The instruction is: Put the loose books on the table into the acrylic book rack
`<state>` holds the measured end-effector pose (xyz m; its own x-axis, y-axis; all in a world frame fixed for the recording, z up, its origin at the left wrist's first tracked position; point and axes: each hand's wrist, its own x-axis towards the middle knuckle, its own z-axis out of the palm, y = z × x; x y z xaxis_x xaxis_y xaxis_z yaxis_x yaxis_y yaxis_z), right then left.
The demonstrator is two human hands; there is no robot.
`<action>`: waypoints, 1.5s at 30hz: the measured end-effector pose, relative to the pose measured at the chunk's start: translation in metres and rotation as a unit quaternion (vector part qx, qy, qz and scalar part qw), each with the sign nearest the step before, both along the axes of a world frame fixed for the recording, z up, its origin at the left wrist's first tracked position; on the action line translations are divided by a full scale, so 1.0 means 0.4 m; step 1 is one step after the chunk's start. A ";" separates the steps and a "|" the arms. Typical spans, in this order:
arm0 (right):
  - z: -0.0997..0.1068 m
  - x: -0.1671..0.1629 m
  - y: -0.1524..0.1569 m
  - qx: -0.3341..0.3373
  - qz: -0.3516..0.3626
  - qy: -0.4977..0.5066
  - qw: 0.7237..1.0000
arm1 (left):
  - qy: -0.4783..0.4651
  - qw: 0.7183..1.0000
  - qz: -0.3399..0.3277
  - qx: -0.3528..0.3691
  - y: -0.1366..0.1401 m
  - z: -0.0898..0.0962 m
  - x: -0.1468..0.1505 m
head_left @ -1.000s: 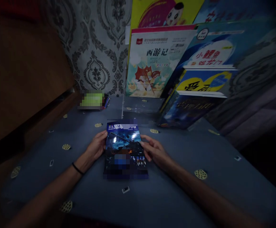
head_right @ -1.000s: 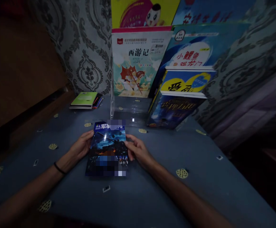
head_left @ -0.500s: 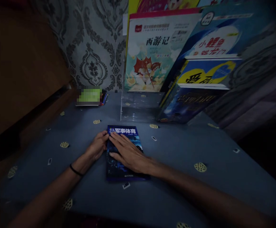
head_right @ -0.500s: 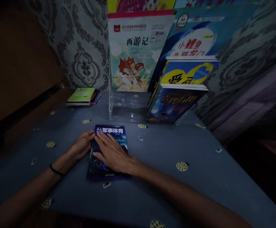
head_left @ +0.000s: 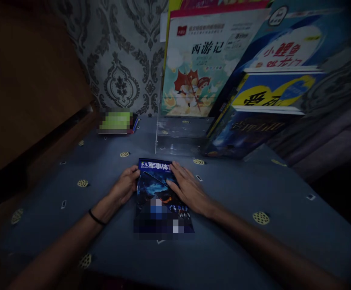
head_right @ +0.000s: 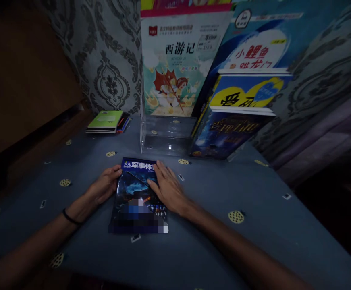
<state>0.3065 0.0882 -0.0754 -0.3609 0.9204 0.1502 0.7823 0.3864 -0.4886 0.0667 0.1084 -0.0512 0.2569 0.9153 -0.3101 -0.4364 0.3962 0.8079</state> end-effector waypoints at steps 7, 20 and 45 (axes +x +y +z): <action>0.001 0.025 -0.034 0.024 -0.034 0.100 0.994 | -0.029 0.999 0.023 0.017 -0.003 0.009 0.006; 0.046 -0.011 -0.038 -0.253 -0.014 0.532 0.808 | -0.060 0.994 0.076 0.046 -0.005 0.021 0.001; 0.145 0.051 0.032 -0.205 0.051 0.537 0.817 | 0.020 0.981 -0.062 0.183 0.042 0.187 0.021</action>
<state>0.3271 0.1009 -0.0172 -0.3018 0.9461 0.1172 -0.2090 0.0543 -0.9764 0.0752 0.1251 0.0237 0.3685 0.9294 0.0220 -0.3683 0.1242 0.9214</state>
